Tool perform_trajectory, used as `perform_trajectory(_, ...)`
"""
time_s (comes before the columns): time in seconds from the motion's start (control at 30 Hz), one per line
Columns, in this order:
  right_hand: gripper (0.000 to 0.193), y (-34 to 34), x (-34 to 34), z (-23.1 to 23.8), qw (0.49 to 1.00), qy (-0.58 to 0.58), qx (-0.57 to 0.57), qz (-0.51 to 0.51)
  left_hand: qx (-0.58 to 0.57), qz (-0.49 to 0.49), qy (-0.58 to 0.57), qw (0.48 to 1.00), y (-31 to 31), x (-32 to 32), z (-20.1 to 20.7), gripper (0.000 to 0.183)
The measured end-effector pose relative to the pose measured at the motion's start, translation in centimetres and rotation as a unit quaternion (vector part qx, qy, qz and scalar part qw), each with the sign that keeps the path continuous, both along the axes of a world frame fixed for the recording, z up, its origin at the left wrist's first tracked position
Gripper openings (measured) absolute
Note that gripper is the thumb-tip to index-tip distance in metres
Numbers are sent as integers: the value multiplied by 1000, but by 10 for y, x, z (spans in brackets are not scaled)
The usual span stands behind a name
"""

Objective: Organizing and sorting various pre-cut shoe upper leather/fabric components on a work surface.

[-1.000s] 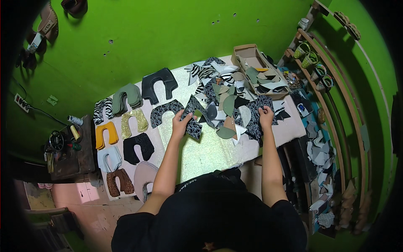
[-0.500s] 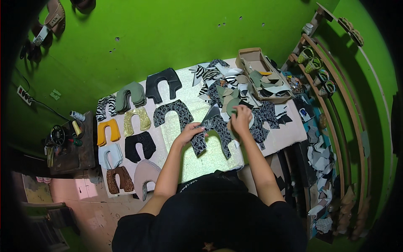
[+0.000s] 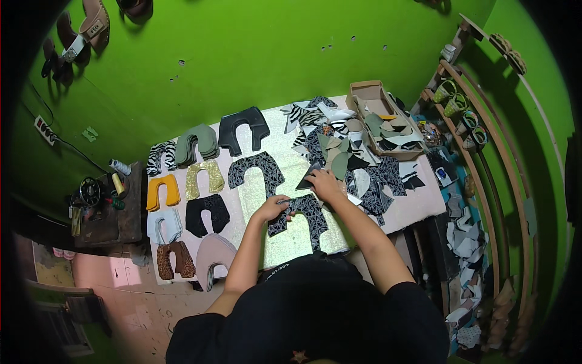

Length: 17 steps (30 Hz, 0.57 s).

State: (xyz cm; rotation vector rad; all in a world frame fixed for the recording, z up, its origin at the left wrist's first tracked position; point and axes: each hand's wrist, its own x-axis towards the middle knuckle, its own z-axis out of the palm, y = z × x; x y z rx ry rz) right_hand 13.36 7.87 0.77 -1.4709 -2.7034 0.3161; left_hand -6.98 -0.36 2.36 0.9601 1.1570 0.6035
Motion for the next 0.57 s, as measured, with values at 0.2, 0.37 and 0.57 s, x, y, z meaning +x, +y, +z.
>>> perform_trajectory(0.2,13,11,15,-1,966,251,50,-36,24,-12,20,999,6,9,3,28)
perform_trajectory(0.37,14,41,40,47,902,353,152,-199,31,16,-11,999,16,20,12,25)
perform_trajectory(0.57,19,70,85,105,843,416,236,-245,38,51,-46,997,24,39,32,26)
